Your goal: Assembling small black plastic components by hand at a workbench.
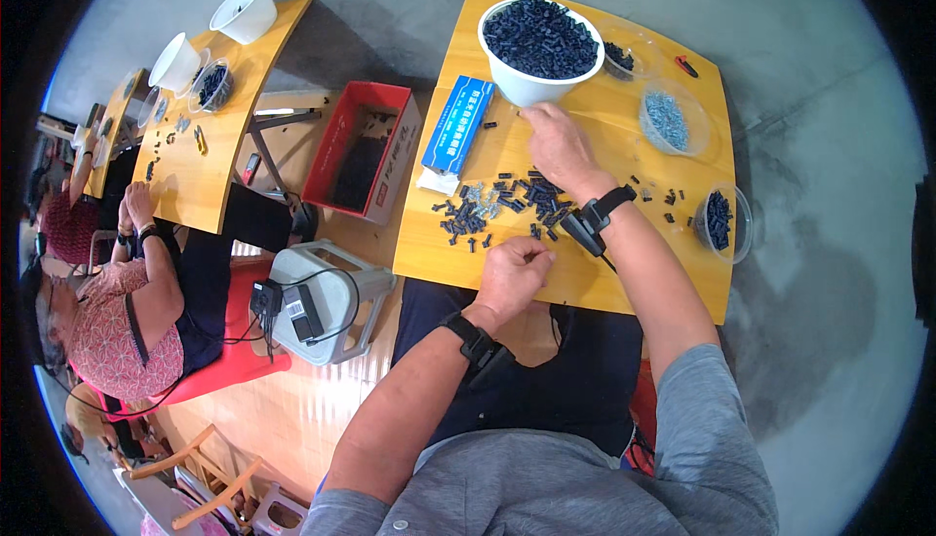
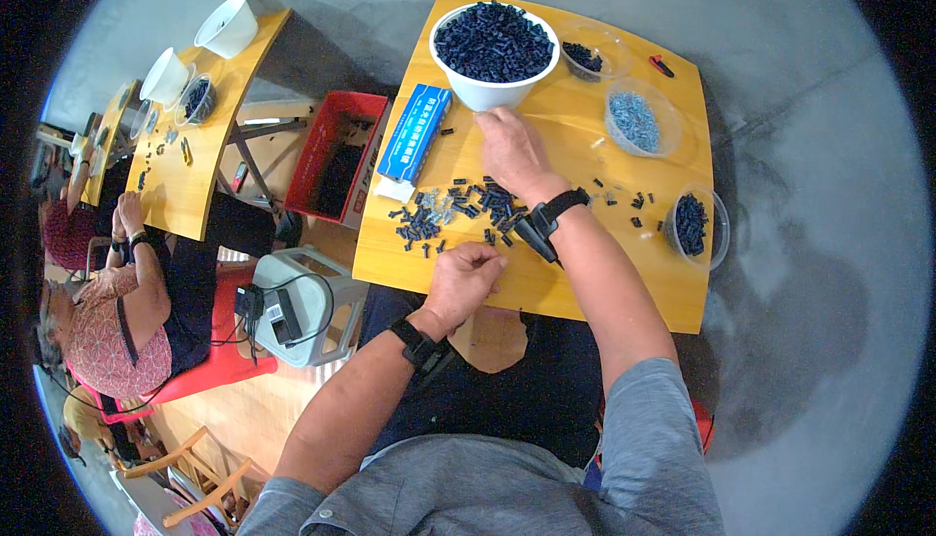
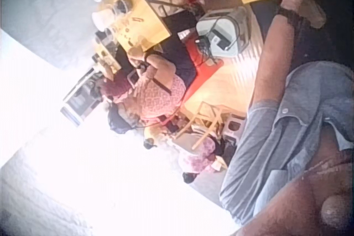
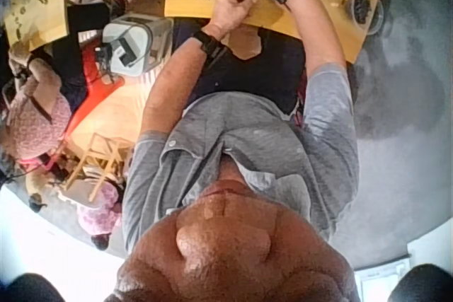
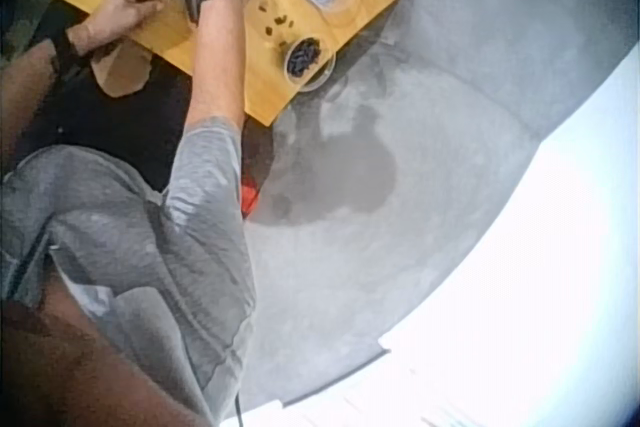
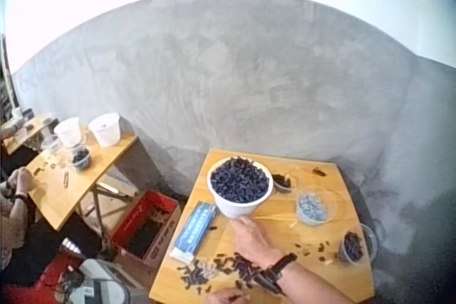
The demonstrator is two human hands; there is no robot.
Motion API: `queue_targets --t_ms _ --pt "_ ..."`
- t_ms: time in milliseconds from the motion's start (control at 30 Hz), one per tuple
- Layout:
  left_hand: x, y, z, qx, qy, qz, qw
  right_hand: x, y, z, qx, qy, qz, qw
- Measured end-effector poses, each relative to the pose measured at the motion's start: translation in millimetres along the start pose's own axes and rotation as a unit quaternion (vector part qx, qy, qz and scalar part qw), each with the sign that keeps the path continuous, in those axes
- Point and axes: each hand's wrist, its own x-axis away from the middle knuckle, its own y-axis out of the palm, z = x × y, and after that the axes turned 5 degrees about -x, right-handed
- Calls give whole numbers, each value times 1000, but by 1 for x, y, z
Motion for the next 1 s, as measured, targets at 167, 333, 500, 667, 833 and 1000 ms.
queue_targets --t_ms 167,333,500,667,833,1000 --pt "-1 0 -3 -12 6 -4 1000 -4 -3 1 12 -33 11 999" --pt "0 -1 -1 -3 4 -8 1000 -5 -8 -2 39 -20 -52 998" --pt "0 0 1 -17 5 -10 1000 -11 -1 -6 27 -90 -48 994" --pt "-1 2 -5 7 20 6 1000 -12 5 -18 44 -110 -83 990" --pt "1 1 -1 -4 18 3 1000 -12 6 -20 74 -119 -117 983" --pt "2 -1 4 -8 4 -4 1000 -5 2 -20 99 -122 -134 978"
